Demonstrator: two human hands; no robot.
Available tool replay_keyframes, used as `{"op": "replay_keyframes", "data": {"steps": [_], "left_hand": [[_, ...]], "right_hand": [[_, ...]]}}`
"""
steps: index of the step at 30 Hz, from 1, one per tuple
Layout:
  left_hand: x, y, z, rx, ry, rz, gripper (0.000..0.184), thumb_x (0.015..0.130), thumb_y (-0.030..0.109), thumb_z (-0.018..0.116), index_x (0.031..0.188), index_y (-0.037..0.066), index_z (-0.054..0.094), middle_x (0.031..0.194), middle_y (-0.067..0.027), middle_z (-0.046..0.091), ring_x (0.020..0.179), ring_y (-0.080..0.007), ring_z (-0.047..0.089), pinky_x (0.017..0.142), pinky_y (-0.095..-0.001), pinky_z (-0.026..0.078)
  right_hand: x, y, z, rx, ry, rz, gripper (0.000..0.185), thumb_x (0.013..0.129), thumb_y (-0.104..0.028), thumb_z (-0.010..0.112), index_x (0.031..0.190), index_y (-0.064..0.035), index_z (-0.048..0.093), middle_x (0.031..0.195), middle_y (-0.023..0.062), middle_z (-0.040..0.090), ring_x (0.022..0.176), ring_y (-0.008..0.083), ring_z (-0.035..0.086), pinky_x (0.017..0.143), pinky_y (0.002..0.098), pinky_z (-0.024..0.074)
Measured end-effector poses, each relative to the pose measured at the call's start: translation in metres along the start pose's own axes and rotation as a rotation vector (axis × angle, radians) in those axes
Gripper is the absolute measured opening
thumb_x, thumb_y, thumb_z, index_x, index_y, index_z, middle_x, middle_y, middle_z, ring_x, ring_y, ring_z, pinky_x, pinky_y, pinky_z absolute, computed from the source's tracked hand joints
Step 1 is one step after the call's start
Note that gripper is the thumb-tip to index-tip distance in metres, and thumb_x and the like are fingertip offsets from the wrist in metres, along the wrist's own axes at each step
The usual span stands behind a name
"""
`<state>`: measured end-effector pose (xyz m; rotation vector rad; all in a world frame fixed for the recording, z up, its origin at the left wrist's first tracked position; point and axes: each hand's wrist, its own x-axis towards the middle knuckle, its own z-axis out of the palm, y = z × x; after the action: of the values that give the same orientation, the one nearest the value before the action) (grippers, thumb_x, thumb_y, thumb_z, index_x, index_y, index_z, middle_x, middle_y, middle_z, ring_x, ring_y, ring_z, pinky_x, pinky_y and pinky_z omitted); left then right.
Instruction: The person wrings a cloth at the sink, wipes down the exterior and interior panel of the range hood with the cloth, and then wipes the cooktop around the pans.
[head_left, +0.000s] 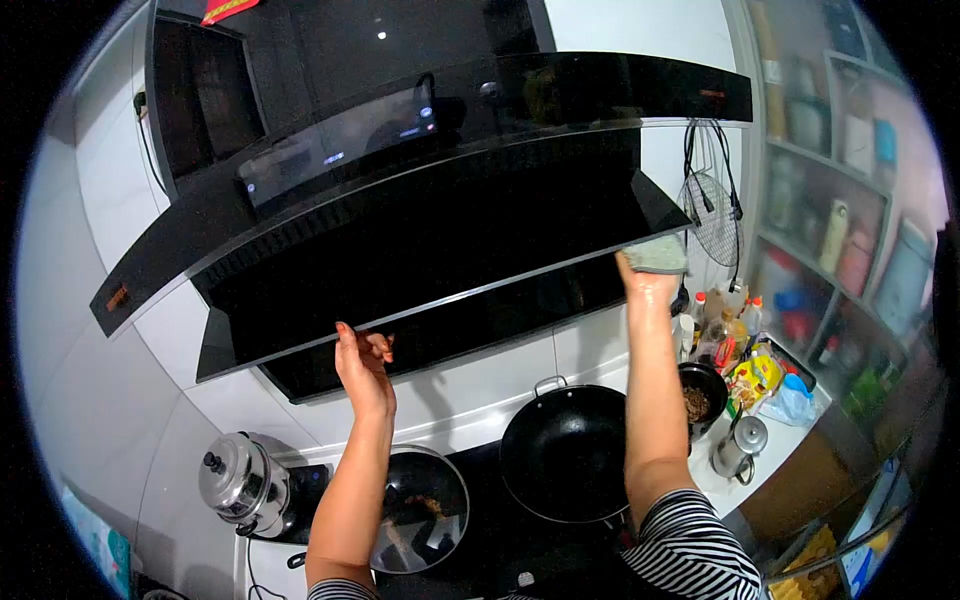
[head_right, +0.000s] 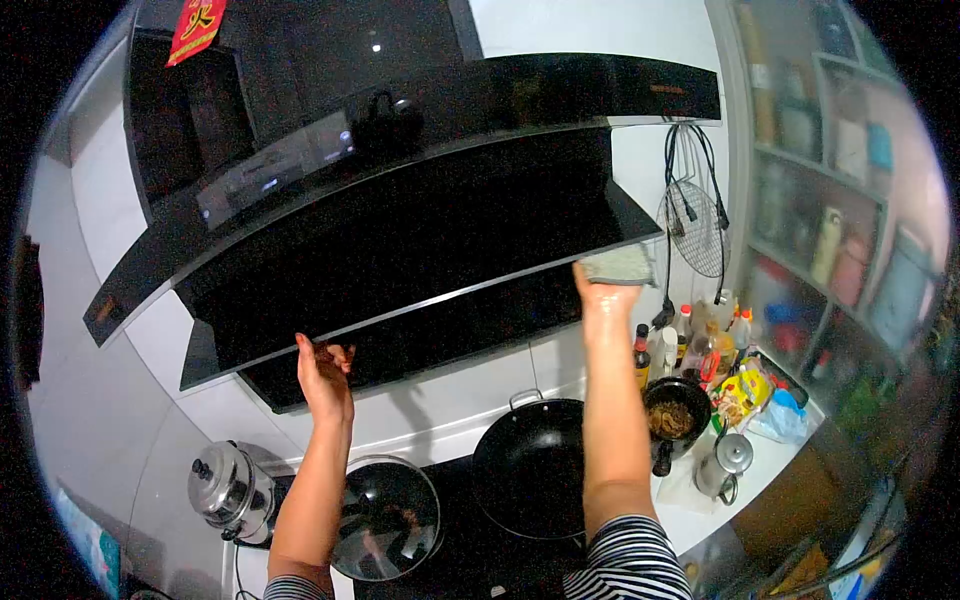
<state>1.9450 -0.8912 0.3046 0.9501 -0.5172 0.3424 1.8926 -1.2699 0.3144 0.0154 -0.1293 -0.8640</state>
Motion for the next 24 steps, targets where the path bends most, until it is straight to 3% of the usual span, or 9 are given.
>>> {"op": "replay_keyframes", "data": {"steps": [4,5,7,13,15,17,19,21,24], "left_hand": [[0.003,0.006,0.008,0.055,0.048,0.041,0.042,0.086,0.044,0.051,0.069,0.007,0.040,0.055,-0.0070,0.049,0.049,-0.0131,0.043,0.060,-0.0267,0.041],[0.004,0.006,0.006,0.098,0.028,0.030,0.042,0.085,0.043,0.051,0.067,0.007,0.040,0.054,-0.0073,0.049,0.049,-0.0130,0.043,0.059,-0.0258,0.041],[0.004,0.007,0.006,0.126,0.099,0.054,0.043,0.085,0.041,0.053,0.062,0.008,0.039,0.053,-0.0074,0.050,0.046,-0.0126,0.042,0.059,-0.0261,0.042],[0.004,0.012,0.009,0.200,0.132,0.057,0.042,0.085,0.037,0.056,0.057,0.011,0.038,0.050,-0.0077,0.050,0.043,-0.0119,0.042,0.052,-0.0259,0.041],[0.006,0.015,0.009,0.219,0.128,0.047,0.041,0.085,0.036,0.055,0.057,0.011,0.038,0.050,-0.0077,0.050,0.043,-0.0119,0.042,0.052,-0.0255,0.039],[0.007,0.017,0.007,0.237,0.123,0.040,0.041,0.085,0.036,0.055,0.057,0.010,0.038,0.050,-0.0078,0.050,0.043,-0.0118,0.042,0.052,-0.0252,0.038],[0.007,0.018,0.004,0.218,0.048,0.009,0.042,0.085,0.037,0.054,0.056,0.011,0.038,0.050,-0.0077,0.049,0.044,-0.0121,0.042,0.051,-0.0247,0.036],[0.005,0.019,0.002,0.189,0.064,-0.006,0.043,0.086,0.036,0.053,0.054,0.010,0.039,0.050,-0.0071,0.049,0.044,-0.0127,0.041,0.051,-0.0245,0.035],[0.004,0.021,-0.003,0.217,-0.032,-0.052,0.044,0.087,0.035,0.050,0.052,0.008,0.043,0.049,-0.0057,0.048,0.044,-0.0128,0.041,0.064,-0.0282,0.042]], "right_hand": [[0.032,-0.041,0.001,0.025,-0.108,-0.060,0.041,0.080,-0.028,0.041,0.107,-0.0008,0.055,0.114,0.0170,0.055,0.106,0.0341,0.050,0.095,0.0476,0.0361],[0.043,-0.048,-0.005,0.032,-0.284,-0.008,0.039,0.082,-0.029,0.039,0.104,-0.0041,0.057,0.110,0.0149,0.057,0.101,0.0319,0.053,0.090,0.0450,0.0405],[0.050,-0.050,-0.006,0.029,-0.382,0.033,0.040,0.082,-0.028,0.039,0.105,-0.0012,0.057,0.110,0.0165,0.057,0.102,0.0327,0.053,0.092,0.0445,0.0392],[0.028,0.002,0.010,0.112,-0.329,0.023,0.040,0.084,-0.028,0.041,0.110,-0.0019,0.055,0.110,0.0137,0.057,0.100,0.0303,0.053,0.090,0.0415,0.0414],[0.030,0.025,0.014,0.133,-0.472,0.038,0.038,0.084,-0.027,0.044,0.110,-0.0021,0.055,0.107,0.0118,0.058,0.096,0.0281,0.054,0.087,0.0387,0.0434],[0.035,0.043,0.020,-0.004,-0.274,-0.111,0.036,0.083,-0.027,0.048,0.109,-0.0021,0.055,0.102,0.0104,0.059,0.091,0.0265,0.055,0.083,0.0365,0.0456],[0.050,0.051,0.017,-0.437,-0.249,-0.268,0.031,0.082,-0.026,0.051,0.104,-0.0047,0.057,0.099,0.0083,0.059,0.089,0.0255,0.055,0.079,0.0362,0.0472],[0.065,0.052,0.014,-0.547,-0.308,-0.259,0.031,0.082,-0.026,0.051,0.104,-0.0048,0.057,0.099,0.0082,0.059,0.089,0.0255,0.055,0.079,0.0364,0.0472],[0.086,0.049,0.009,-0.599,-0.358,-0.229,0.031,0.082,-0.027,0.051,0.104,-0.0051,0.057,0.099,0.0082,0.059,0.089,0.0255,0.055,0.079,0.0367,0.0471]]}}
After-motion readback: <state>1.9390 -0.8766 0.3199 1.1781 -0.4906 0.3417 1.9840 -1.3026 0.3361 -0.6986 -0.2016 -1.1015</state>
